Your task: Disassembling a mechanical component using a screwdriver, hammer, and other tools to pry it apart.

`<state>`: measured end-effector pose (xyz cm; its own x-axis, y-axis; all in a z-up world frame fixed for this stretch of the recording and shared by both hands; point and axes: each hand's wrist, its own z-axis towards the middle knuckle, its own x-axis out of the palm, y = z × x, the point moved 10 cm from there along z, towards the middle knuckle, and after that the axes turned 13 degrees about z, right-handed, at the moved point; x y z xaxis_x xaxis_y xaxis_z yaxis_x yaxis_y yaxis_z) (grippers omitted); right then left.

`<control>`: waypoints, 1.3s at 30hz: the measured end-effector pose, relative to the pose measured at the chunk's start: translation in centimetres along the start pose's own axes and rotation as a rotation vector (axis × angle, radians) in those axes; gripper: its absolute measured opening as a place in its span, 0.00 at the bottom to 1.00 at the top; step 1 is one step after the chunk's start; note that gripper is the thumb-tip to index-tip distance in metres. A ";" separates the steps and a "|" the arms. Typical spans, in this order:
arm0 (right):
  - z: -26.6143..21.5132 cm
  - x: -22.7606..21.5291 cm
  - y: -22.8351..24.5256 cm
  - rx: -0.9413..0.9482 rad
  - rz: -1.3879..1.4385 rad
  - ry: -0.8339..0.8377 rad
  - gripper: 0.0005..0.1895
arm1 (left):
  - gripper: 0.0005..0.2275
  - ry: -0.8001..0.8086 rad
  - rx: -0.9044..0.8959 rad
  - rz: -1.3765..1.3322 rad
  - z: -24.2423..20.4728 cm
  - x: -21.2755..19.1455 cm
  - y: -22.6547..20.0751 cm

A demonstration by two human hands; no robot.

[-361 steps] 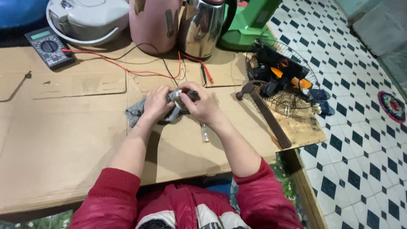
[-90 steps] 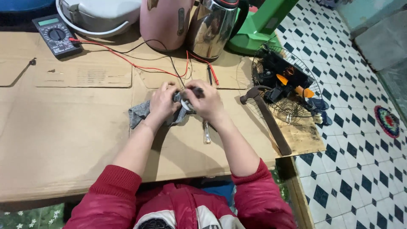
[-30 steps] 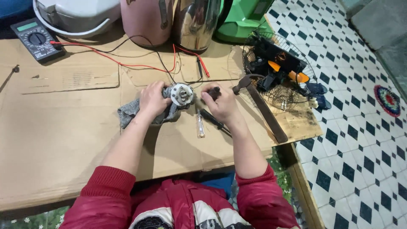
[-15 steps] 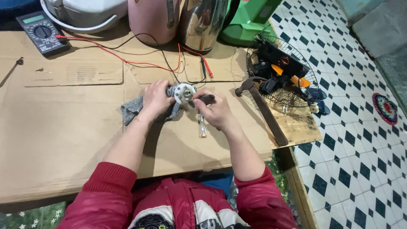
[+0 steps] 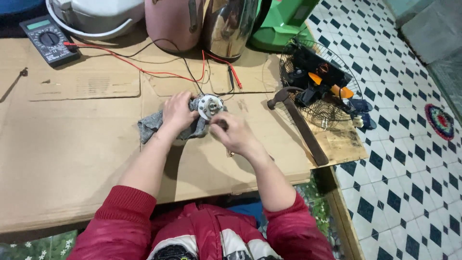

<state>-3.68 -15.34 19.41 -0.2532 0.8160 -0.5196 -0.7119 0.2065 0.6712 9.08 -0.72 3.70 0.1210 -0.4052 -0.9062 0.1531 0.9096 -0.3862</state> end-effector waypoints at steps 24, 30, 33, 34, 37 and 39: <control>-15.6 -21.8 -12.5 0.661 -0.707 -0.495 0.20 | 0.21 -0.063 -0.009 -0.021 -0.1 0.9 0.3; -15.5 -22.9 -22.6 1.192 -0.641 -0.268 0.33 | 0.20 -0.053 -0.027 -0.022 0.0 0.5 0.4; -15.4 -19.5 -23.5 1.244 -0.521 -0.139 0.40 | 0.21 -0.021 -0.029 -0.037 -0.8 0.7 0.3; -13.9 -19.0 -22.1 1.168 -0.507 -0.134 0.38 | 0.21 -0.012 -0.031 -0.028 -0.5 0.7 0.3; -11.1 -16.0 -19.3 1.085 -0.541 -0.035 0.35 | 0.21 -0.017 -0.029 -0.034 0.5 0.4 0.2; -10.2 -12.0 -16.4 1.107 -0.564 0.080 0.34 | 0.21 0.009 -0.037 -0.039 -0.3 1.2 0.7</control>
<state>4.37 -34.00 9.22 -0.1580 0.4383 -0.8848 0.1903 0.8928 0.4083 9.00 -0.54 2.34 0.1064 -0.4397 -0.8918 0.1214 0.8959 -0.4273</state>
